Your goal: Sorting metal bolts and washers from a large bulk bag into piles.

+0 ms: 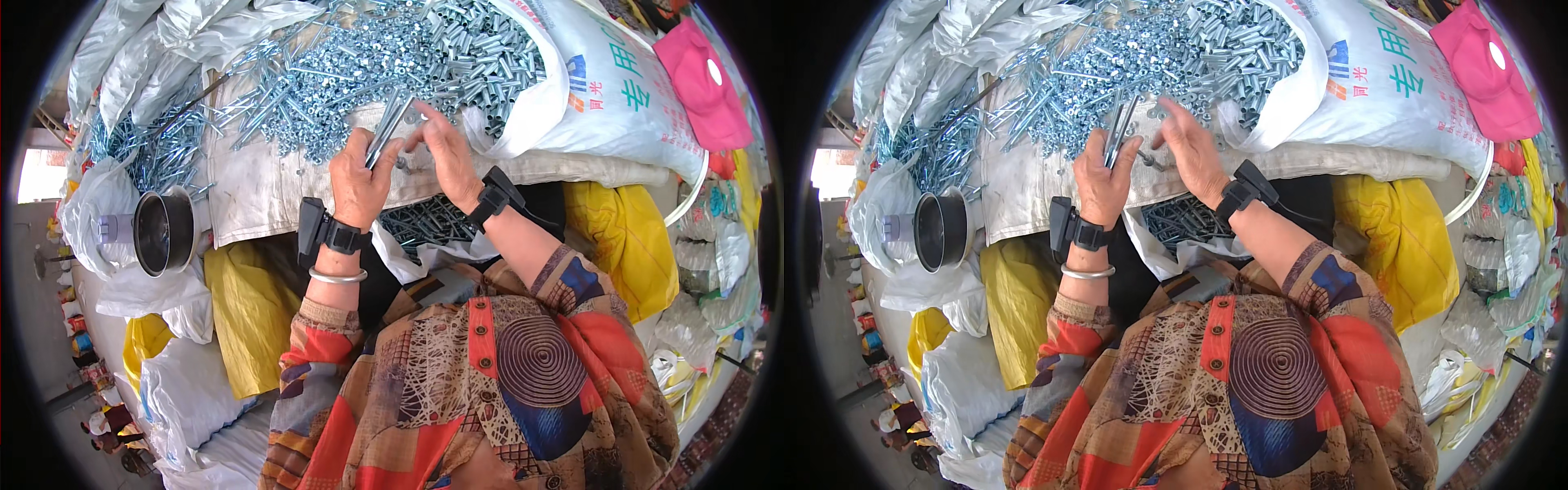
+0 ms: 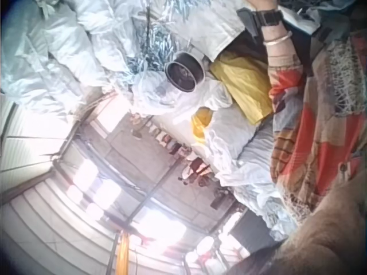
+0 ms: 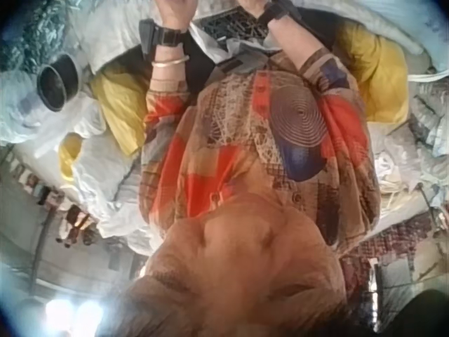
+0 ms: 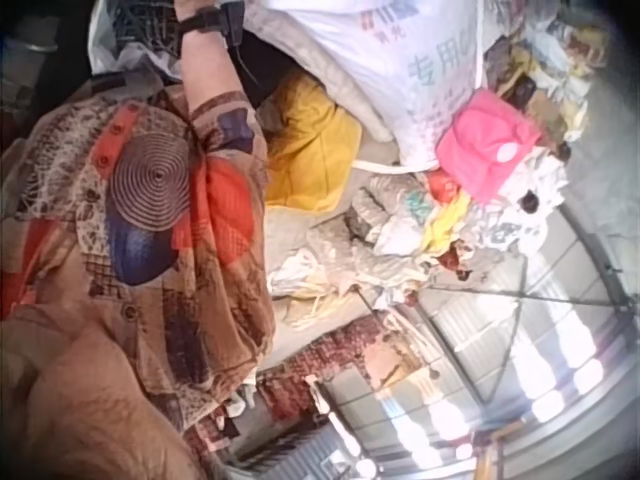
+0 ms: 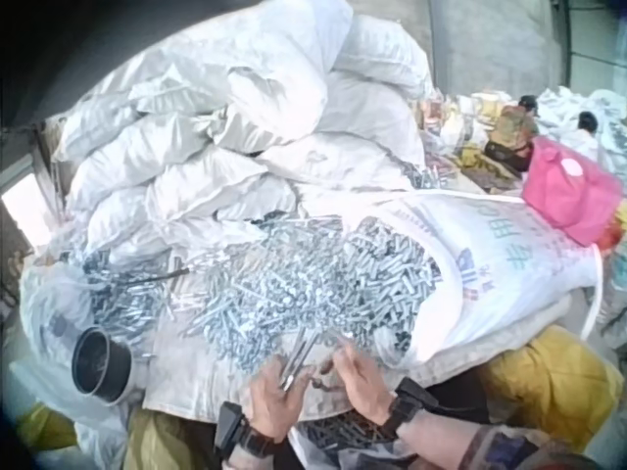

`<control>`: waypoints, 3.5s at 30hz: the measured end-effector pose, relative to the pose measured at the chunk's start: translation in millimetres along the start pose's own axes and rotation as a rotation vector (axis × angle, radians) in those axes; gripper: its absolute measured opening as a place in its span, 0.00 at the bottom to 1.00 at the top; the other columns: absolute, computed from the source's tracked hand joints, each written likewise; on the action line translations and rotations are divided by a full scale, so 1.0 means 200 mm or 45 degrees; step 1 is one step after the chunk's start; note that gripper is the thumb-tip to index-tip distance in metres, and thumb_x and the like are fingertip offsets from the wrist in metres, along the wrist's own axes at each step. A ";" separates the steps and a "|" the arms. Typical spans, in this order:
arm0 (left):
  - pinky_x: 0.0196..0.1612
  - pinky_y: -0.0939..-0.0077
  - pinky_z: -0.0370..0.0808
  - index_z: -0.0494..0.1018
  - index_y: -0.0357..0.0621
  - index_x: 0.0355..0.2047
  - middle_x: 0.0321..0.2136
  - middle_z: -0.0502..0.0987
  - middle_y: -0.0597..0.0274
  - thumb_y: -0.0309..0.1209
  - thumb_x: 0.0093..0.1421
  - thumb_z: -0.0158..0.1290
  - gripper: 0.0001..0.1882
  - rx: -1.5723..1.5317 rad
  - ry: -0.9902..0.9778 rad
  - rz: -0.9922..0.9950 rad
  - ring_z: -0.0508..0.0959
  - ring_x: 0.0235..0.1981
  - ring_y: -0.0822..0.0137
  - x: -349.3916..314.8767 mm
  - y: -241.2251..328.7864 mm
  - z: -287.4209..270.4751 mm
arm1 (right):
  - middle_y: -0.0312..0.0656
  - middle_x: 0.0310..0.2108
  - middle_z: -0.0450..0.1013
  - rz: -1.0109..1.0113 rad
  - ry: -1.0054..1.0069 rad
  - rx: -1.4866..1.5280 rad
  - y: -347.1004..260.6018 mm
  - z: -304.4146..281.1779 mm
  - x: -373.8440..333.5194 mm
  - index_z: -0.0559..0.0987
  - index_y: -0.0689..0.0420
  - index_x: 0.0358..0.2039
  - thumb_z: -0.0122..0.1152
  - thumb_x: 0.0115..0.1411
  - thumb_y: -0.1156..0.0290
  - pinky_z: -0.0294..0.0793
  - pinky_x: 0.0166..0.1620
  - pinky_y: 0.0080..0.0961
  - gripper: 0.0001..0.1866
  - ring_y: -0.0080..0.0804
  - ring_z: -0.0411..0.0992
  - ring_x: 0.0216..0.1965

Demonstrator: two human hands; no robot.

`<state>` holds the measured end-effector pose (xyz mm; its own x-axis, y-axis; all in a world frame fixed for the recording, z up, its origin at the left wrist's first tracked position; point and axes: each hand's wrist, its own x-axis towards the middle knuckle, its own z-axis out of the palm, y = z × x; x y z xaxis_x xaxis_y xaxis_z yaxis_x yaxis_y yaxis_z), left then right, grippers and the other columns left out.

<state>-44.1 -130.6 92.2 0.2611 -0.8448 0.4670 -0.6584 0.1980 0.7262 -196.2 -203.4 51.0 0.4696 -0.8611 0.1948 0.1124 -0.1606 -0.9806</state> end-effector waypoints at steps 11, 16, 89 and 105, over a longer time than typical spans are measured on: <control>0.21 0.69 0.68 0.66 0.40 0.27 0.16 0.73 0.54 0.31 0.59 0.62 0.15 -0.089 0.023 -0.032 0.72 0.15 0.59 0.00 -0.03 -0.01 | 0.49 0.29 0.72 -0.270 -0.292 -0.547 0.04 0.04 -0.03 0.75 0.60 0.46 0.54 0.67 0.61 0.71 0.40 0.38 0.16 0.48 0.74 0.35; 0.22 0.70 0.69 0.66 0.38 0.28 0.18 0.75 0.55 0.30 0.59 0.62 0.15 -0.145 0.049 -0.059 0.74 0.17 0.61 -0.03 0.05 -0.01 | 0.52 0.31 0.73 -0.230 -0.281 -0.550 -0.05 0.02 -0.09 0.75 0.64 0.34 0.60 0.61 0.73 0.71 0.37 0.41 0.07 0.54 0.73 0.34; 0.21 0.80 0.61 0.72 0.41 0.24 0.16 0.68 0.74 0.39 0.64 0.58 0.17 -0.329 0.019 -0.767 0.63 0.19 0.84 -0.73 0.48 0.09 | 0.29 0.23 0.67 0.170 -0.608 0.187 -0.24 -0.42 -0.36 0.79 0.63 0.40 0.53 0.69 0.68 0.63 0.30 0.15 0.11 0.14 0.64 0.25; 0.19 0.77 0.59 0.67 0.39 0.24 0.16 0.65 0.70 0.41 0.68 0.53 0.20 -0.607 0.110 -0.977 0.60 0.19 0.79 -0.79 0.29 0.11 | 0.43 0.37 0.73 0.158 -0.609 -0.010 -0.16 -0.17 -0.48 0.63 0.61 0.63 0.64 0.62 0.65 0.75 0.36 0.26 0.33 0.26 0.75 0.32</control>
<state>-138.9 4.2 49.6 0.5723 -0.7930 -0.2086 0.0752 -0.2025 0.9764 -274.9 -131.8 62.9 0.8285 -0.5565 0.0625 0.0241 -0.0761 -0.9968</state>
